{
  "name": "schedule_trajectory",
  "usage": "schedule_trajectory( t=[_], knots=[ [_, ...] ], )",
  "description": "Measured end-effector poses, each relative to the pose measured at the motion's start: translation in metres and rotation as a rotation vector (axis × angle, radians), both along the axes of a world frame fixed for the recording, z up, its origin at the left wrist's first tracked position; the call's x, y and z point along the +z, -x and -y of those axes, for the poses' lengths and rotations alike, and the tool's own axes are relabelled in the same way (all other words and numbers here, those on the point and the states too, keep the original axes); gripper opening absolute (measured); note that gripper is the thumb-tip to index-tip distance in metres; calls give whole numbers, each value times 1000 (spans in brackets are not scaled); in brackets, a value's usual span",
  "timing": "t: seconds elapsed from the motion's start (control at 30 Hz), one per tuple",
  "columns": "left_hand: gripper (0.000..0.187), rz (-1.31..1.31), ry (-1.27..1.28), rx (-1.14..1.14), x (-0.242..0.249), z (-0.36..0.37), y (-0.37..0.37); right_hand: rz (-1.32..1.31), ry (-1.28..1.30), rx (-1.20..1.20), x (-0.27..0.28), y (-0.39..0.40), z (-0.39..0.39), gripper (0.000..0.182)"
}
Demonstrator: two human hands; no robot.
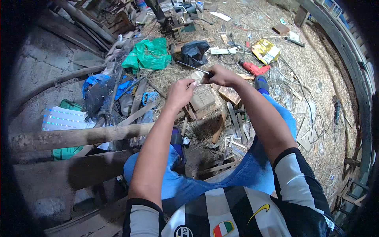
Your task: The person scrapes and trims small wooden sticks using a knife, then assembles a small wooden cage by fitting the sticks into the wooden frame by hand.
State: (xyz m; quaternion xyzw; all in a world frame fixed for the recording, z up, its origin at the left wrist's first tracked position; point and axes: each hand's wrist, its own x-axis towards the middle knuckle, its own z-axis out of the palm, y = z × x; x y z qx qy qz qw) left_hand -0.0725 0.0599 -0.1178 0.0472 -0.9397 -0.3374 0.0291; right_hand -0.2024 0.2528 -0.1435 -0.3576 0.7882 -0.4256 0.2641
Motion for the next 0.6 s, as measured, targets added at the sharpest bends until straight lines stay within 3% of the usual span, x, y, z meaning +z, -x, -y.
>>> schedule_trajectory(
  t=[0.13, 0.3, 0.6],
  knots=[
    [32, 15, 94, -50, 36, -2, -20, -29, 96, 13, 25, -16, -4, 24],
    [29, -54, 4, -95, 65, -13, -39, -68, 126, 23, 72, -46, -15, 25],
    [20, -32, -113, -70, 87, -12, -57, -86, 186, 50, 81, -56, -10, 21]
  ],
)
